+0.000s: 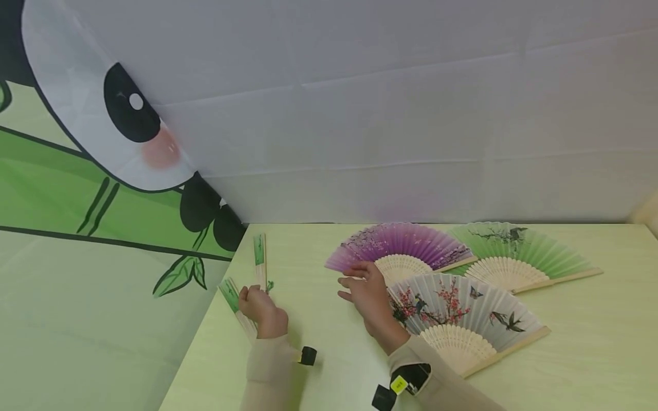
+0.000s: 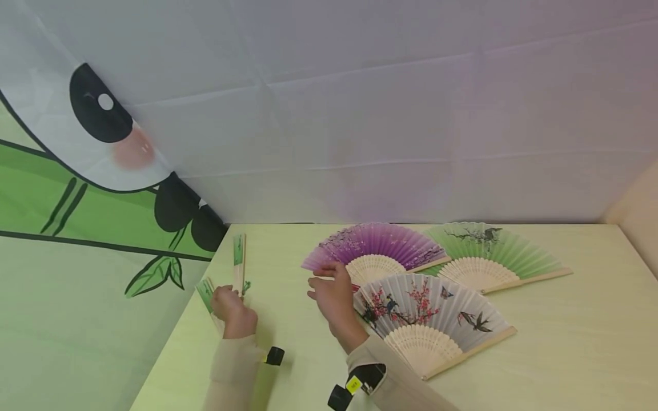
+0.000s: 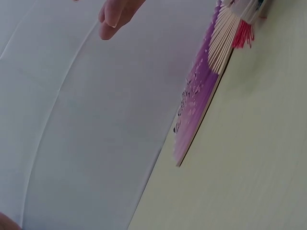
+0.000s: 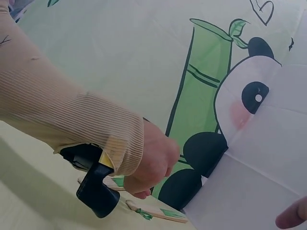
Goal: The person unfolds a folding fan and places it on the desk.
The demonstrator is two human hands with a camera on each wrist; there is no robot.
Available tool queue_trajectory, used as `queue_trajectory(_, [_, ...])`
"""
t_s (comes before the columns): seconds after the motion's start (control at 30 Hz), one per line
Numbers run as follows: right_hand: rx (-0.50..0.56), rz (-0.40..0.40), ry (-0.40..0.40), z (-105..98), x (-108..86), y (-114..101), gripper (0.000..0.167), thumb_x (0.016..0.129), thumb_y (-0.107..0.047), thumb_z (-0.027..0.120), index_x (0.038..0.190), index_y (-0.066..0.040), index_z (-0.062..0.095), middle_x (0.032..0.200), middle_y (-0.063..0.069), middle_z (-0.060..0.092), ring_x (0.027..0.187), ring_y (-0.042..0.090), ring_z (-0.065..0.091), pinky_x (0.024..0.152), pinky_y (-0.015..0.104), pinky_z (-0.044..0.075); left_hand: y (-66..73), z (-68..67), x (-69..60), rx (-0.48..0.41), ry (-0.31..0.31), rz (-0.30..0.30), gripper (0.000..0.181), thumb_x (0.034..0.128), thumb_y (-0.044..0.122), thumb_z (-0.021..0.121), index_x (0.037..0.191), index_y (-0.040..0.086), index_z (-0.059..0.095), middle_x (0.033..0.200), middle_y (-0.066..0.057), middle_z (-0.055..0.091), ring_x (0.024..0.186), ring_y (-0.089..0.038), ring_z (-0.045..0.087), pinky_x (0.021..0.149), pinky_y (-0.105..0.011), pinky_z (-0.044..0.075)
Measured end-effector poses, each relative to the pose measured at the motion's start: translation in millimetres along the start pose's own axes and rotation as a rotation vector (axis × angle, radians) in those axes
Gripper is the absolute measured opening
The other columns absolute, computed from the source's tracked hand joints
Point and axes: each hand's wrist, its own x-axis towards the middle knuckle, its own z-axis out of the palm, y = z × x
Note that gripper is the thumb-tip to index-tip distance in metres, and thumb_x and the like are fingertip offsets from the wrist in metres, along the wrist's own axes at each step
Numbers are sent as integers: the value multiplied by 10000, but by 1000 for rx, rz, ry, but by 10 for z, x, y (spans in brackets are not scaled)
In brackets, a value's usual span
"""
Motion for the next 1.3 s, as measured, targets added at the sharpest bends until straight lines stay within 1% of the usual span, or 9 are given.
queue_trajectory(0.13, [-6,10,1,109,54,23,324,966,24,649,1263,85,537,1164,219,631,951,267,699,856,472,640,46,30,118,-5,14,37,560,1047,83,342,1596,9,262,1645,-150,264,1421,-238,340,1185,-312,308])
queue_trajectory(0.33, [-22,23,-27,267,102,76,328,959,30,660,1265,70,548,1184,242,619,1008,323,689,847,463,644,54,52,311,1,51,74,570,1048,21,505,1580,32,299,1344,-2,376,1252,-158,414,1105,-253,401])
queue_trajectory(0.43, [-27,24,-39,334,130,117,326,953,41,659,1259,71,552,1188,259,613,1023,341,693,843,462,645,43,38,418,3,44,91,577,1039,-12,540,1568,21,312,1297,9,378,1326,-206,414,1110,-258,426])
queue_trajectory(0.53, [-36,28,-37,398,166,153,315,943,48,664,1242,64,566,1158,239,618,996,329,696,830,450,648,35,18,517,78,8,112,581,1031,-37,528,1570,-9,314,1385,-59,378,1459,-288,365,1162,-289,405])
queue_trajectory(0.63, [-49,33,-36,463,207,189,311,937,53,663,1235,63,574,1135,218,625,983,324,692,819,436,650,32,-8,610,200,-33,134,612,1025,-35,529,1593,-34,301,1528,-163,341,1537,-329,294,1219,-336,363])
queue_trajectory(0.83, [-69,37,-31,607,264,227,299,906,67,663,1198,49,599,1074,180,642,914,300,696,789,418,654,48,-29,777,367,-109,165,656,1032,-22,533,1626,-38,257,1638,-232,284,1532,-362,295,1229,-411,367])
queue_trajectory(1.03, [-100,32,-63,702,286,277,279,887,58,647,1162,28,605,1048,150,640,809,215,665,766,399,652,79,-48,849,501,-166,199,678,1003,-37,518,1622,-80,246,1666,-292,245,1531,-426,295,1254,-496,310])
queue_trajectory(1.17, [-115,48,-70,721,305,330,281,881,53,639,1159,26,606,1046,148,632,839,290,688,764,398,652,79,-56,881,626,-195,202,683,984,-25,521,1617,-80,272,1663,-308,261,1545,-455,257,1277,-518,255])
queue_trajectory(1.3, [-122,62,-75,750,315,379,289,865,55,638,1151,24,614,1033,147,635,901,409,705,746,386,651,55,-58,930,775,-203,240,678,928,-41,486,1588,-94,341,1604,-358,324,1496,-498,300,1238,-559,315])
